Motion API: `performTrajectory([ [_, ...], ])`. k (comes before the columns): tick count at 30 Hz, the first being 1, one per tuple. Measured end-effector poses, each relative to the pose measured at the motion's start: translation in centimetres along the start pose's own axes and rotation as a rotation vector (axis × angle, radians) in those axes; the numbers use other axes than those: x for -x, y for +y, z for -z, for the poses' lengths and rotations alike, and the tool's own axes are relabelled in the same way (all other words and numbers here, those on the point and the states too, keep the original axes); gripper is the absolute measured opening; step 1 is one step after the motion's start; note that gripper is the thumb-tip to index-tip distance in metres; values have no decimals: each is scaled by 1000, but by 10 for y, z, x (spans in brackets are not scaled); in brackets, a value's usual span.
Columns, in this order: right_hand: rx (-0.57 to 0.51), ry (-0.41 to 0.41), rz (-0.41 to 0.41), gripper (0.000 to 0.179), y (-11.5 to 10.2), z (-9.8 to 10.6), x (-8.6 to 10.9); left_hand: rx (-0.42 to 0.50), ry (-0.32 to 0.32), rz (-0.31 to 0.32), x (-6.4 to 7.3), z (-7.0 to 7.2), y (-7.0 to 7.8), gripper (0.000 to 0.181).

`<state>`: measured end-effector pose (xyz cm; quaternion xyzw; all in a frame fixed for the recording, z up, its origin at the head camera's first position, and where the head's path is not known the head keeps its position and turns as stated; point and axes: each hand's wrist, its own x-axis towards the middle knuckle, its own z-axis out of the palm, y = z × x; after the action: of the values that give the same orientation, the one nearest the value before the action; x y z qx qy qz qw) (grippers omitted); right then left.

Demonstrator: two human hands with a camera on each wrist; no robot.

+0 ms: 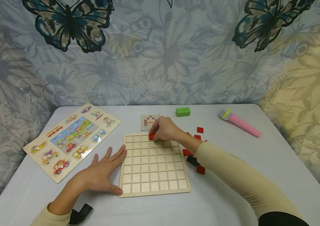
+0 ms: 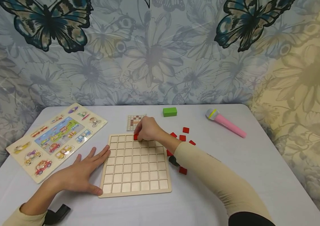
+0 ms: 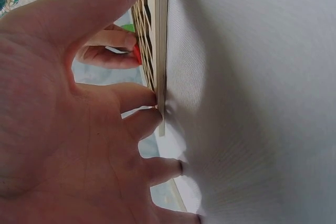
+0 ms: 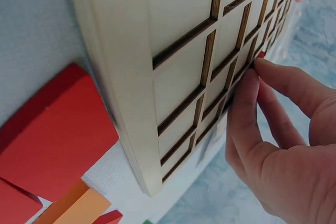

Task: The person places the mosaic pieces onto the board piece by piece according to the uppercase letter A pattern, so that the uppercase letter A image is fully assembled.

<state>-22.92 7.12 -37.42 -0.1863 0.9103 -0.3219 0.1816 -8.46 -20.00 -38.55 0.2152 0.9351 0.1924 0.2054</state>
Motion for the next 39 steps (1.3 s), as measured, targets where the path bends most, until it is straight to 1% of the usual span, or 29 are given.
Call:
performTrajectory([
  [4,14,9,-17,20,-1,0,-2,-4,5,-5,0,1,0,137],
  [11,43,12,8,18,-4,0,-5,3,10,-2,0,2,1,137],
  [20,51,8,-20,19,-3,0,-6,3,9,3,0,2,2,136],
  [26,63,12,-8,20,-3,0,-5,-9,7,0,0,4,3,135],
  [34,27,7,6,22,-1,0,-3,-18,14,4,-1,2,2,137],
  [39,-36,13,12,24,3,4,2,-21,16,7,-1,1,2,138],
])
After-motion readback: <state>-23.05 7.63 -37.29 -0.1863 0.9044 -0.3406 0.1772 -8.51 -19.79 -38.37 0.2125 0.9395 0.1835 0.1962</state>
